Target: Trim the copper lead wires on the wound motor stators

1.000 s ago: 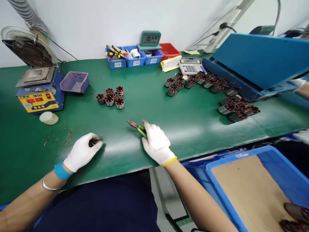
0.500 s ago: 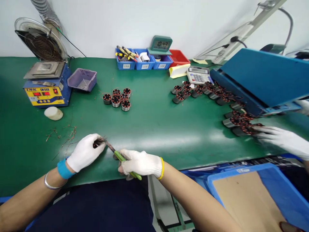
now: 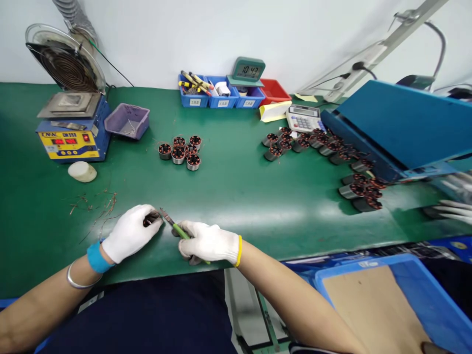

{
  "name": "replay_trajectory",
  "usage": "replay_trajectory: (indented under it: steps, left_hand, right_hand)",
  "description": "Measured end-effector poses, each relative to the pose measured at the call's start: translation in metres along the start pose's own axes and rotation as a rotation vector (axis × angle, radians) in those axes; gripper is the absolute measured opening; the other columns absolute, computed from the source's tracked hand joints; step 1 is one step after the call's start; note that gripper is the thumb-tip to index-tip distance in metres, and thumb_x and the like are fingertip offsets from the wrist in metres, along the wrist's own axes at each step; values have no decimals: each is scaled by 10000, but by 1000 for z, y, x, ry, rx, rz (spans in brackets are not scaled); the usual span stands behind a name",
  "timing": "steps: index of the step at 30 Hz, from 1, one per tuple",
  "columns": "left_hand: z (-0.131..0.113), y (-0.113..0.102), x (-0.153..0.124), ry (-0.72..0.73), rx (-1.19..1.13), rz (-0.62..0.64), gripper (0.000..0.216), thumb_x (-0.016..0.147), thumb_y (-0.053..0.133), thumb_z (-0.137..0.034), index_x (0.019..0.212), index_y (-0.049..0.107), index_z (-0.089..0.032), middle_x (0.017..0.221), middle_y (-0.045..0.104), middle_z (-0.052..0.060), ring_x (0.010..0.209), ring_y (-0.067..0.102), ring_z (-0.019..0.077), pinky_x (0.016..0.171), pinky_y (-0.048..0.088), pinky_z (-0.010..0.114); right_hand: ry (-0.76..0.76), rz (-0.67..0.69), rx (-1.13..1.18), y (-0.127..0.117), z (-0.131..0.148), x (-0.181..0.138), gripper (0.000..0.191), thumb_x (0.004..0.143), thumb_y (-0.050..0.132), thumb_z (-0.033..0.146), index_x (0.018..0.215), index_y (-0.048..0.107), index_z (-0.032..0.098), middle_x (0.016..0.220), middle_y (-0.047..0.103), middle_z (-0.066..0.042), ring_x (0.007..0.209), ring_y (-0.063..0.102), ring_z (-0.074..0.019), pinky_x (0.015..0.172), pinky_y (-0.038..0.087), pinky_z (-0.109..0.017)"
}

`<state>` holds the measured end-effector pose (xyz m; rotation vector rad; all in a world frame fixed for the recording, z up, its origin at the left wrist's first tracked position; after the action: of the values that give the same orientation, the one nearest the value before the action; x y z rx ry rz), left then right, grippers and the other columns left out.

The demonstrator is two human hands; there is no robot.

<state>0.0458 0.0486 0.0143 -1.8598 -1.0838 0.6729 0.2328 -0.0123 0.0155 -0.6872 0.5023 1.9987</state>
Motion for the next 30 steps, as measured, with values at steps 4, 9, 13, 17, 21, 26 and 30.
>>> replay_trajectory:
  steps: [4, 9, 13, 17, 21, 26, 30]
  left_hand:
    - [-1, -1, -1, 9, 8, 10, 114, 864, 525, -261, 778, 561, -195, 771, 619, 30, 762, 564, 191, 689, 401, 302]
    - [-2, 0, 1, -8, 27, 10, 129, 861, 518, -267, 759, 560, -200, 762, 621, 30, 774, 576, 197, 692, 405, 305]
    - [-1, -3, -1, -36, 33, 11, 128, 838, 528, -300, 838, 593, -191, 827, 645, 47, 816, 599, 218, 736, 445, 327]
    - [1, -10, -14, 14, 55, 10, 588, 725, 625, -323, 1267, 489, -142, 1182, 606, 122, 1063, 589, 275, 909, 462, 359]
    - [2, -18, -24, -74, 223, 29, 620, 784, 568, -400, 1342, 435, -164, 1073, 670, 119, 968, 650, 283, 810, 492, 350]
    - [10, -56, -26, -324, 472, -128, 619, 814, 463, -646, 1218, 553, -187, 757, 674, 82, 731, 661, 305, 645, 465, 361]
    - [3, -65, -26, 148, 305, -26, 465, 788, 573, -390, 1221, 561, -219, 1177, 625, 94, 1059, 592, 287, 902, 448, 371]
  right_hand:
    - [30, 24, -51, -1, 3, 1, 394, 694, 592, 220, 1080, 516, 210, 736, 548, 21, 621, 594, -124, 525, 498, -222]
    - [28, 82, -90, -5, 7, 4, 369, 700, 576, 229, 1062, 512, 195, 666, 492, 51, 507, 501, -88, 485, 479, -227]
    - [20, 104, -67, -10, 6, 7, 361, 702, 605, 241, 1048, 515, 195, 683, 503, 54, 489, 497, -73, 482, 470, -216]
    - [-6, 153, 90, -14, 1, 4, 447, 695, 673, 289, 1092, 490, 197, 838, 561, 8, 644, 614, -117, 548, 505, -230]
    - [-91, 183, 281, -17, -7, 0, 476, 700, 707, 340, 1095, 485, 193, 886, 563, -8, 777, 650, -164, 638, 541, -282]
    - [-151, 119, 369, -18, -20, -2, 486, 705, 714, 342, 1112, 495, 193, 871, 563, -7, 772, 648, -175, 685, 539, -319]
    - [-207, 116, 389, -15, -27, -5, 509, 710, 720, 368, 1129, 500, 179, 876, 569, -16, 770, 643, -183, 690, 524, -326]
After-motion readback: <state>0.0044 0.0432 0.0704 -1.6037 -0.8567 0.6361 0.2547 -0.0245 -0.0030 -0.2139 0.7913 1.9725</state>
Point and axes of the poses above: each hand's wrist, its own x-axis towards the middle knuckle, its own y-axis out of the palm, z = x × y, the point moved 3 cm from there along x, towards the middle knuckle
